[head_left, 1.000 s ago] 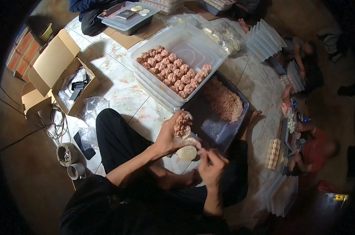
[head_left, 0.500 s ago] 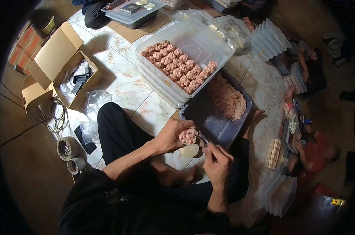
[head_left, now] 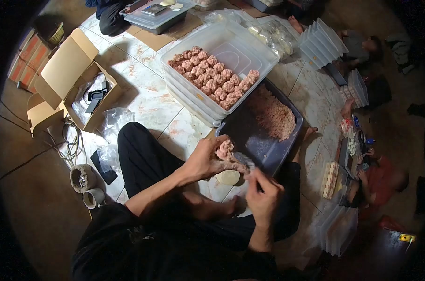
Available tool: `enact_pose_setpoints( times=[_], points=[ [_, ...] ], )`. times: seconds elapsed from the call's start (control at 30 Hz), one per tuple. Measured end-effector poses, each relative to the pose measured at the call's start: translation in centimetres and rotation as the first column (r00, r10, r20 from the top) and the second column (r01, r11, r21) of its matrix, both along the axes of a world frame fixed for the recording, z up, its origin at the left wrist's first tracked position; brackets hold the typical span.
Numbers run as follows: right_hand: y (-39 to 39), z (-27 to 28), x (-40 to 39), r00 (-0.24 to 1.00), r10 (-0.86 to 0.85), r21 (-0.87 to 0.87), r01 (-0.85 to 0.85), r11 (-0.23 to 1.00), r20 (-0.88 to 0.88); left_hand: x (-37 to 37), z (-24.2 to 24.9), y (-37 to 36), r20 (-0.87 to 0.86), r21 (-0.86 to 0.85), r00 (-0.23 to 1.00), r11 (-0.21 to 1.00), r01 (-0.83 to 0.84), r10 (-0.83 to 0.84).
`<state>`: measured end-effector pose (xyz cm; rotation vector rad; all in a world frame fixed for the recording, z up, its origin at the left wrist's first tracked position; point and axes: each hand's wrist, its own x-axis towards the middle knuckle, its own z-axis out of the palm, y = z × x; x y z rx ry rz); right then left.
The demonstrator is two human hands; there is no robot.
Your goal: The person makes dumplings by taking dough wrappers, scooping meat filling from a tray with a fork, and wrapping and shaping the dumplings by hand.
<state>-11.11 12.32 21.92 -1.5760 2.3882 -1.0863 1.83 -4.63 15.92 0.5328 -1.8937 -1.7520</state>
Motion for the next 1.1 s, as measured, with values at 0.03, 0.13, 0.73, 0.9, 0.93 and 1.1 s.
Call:
enact_pose_setpoints(
  times=[0.03, 0.13, 0.73, 0.9, 0.93, 1.1],
  points=[
    [0.1, 0.3, 0.2, 0.994, -0.079, -0.091, 0.086, 0.992, 0.075, 0.0, -0.6, -0.3, -0.042, 0.025, 0.999, 1.000, -0.003, 0.004],
    [1.0, 0.3, 0.2, 0.980, 0.051, -0.043, -0.043, 0.998, 0.193, 0.0, 0.5, -0.1, -0.111, 0.057, 0.993, 0.998, -0.029, 0.035],
    [-2.4, 4.4, 0.2, 0.976, 0.204, 0.306, -0.173, 0.936, -0.072, 0.2, -0.5, -1.1, 0.046, -0.349, 0.991, 0.927, 0.137, -0.129],
    [-2.0, 8.2, -0.8, 0.988, 0.046, 0.223, -0.012, 0.975, -0.147, 0.2, -2.3, -1.1, -0.021, -0.055, 0.996, 0.994, 0.090, -0.091],
    [-2.1, 8.1, -0.2, 0.990, 0.039, 0.197, -0.011, 0.980, -0.137, 0.2, -1.7, -1.0, -0.029, -0.029, 0.997, 0.997, 0.069, -0.069],
    [-2.6, 3.4, 0.7, 0.961, 0.252, 0.439, -0.177, 0.881, -0.117, 0.2, -2.5, -1.5, 0.085, -0.272, 0.988, 0.951, 0.145, -0.126]
  ],
)
